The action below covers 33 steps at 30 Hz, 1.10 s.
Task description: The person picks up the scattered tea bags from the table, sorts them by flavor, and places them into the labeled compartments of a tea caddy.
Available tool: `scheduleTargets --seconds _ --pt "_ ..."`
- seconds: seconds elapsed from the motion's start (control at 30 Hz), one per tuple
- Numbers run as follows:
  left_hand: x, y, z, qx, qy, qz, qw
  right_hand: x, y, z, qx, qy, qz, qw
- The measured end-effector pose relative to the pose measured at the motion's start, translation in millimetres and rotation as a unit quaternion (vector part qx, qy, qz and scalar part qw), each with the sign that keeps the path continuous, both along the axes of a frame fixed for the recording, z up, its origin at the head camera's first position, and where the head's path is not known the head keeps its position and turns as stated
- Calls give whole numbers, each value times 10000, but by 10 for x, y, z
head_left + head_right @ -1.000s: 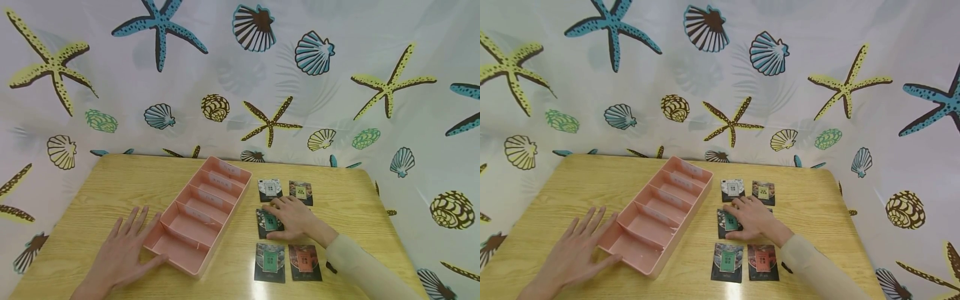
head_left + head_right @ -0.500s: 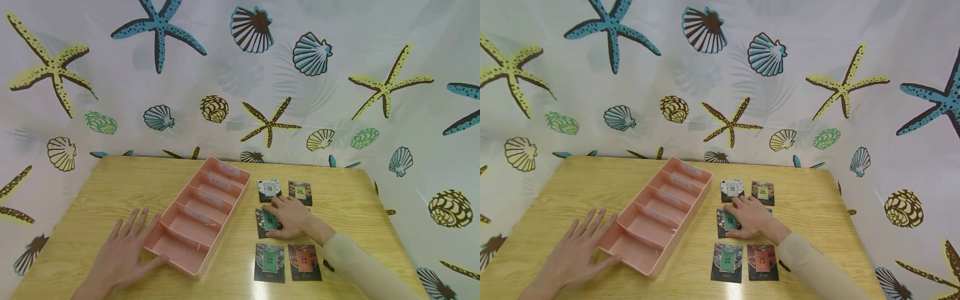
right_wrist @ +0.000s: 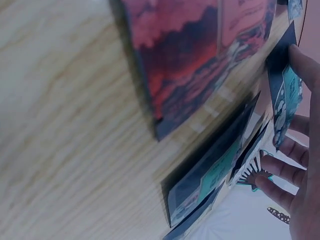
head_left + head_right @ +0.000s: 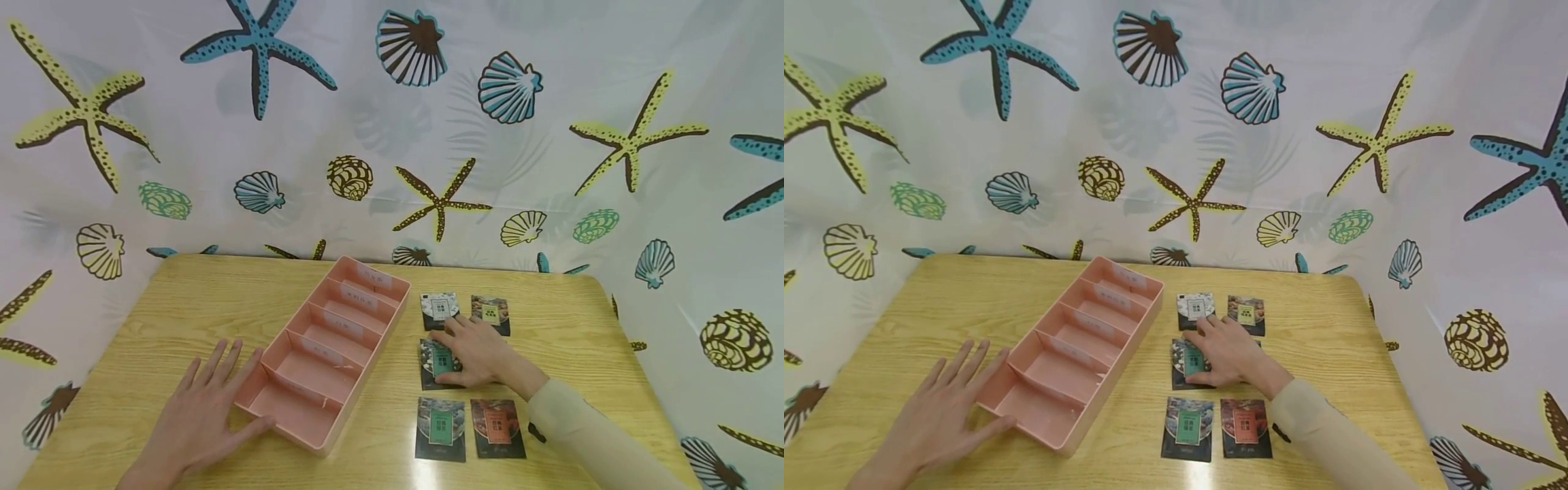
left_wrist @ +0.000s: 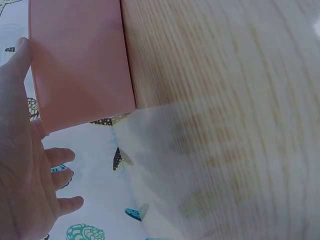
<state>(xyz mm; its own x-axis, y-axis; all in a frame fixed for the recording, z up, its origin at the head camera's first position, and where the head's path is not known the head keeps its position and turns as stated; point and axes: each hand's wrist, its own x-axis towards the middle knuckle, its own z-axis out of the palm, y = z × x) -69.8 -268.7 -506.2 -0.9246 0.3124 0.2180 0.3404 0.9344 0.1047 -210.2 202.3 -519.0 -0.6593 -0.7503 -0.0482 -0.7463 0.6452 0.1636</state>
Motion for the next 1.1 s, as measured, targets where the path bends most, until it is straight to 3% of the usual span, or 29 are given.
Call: scheduleTargets --seconds 0.33,0.83,1.1 --pt "-2 4 -10 13 13 5 10000 -13 53 44 -333 592 327 9972" --pt "-7 8 -4 26 -31 -12 10000 5 96 38 -1350 1259 790 9796" --pt "2 21 14 62 -153 34 9999 0 80 47 -1463 1513 790 9744"
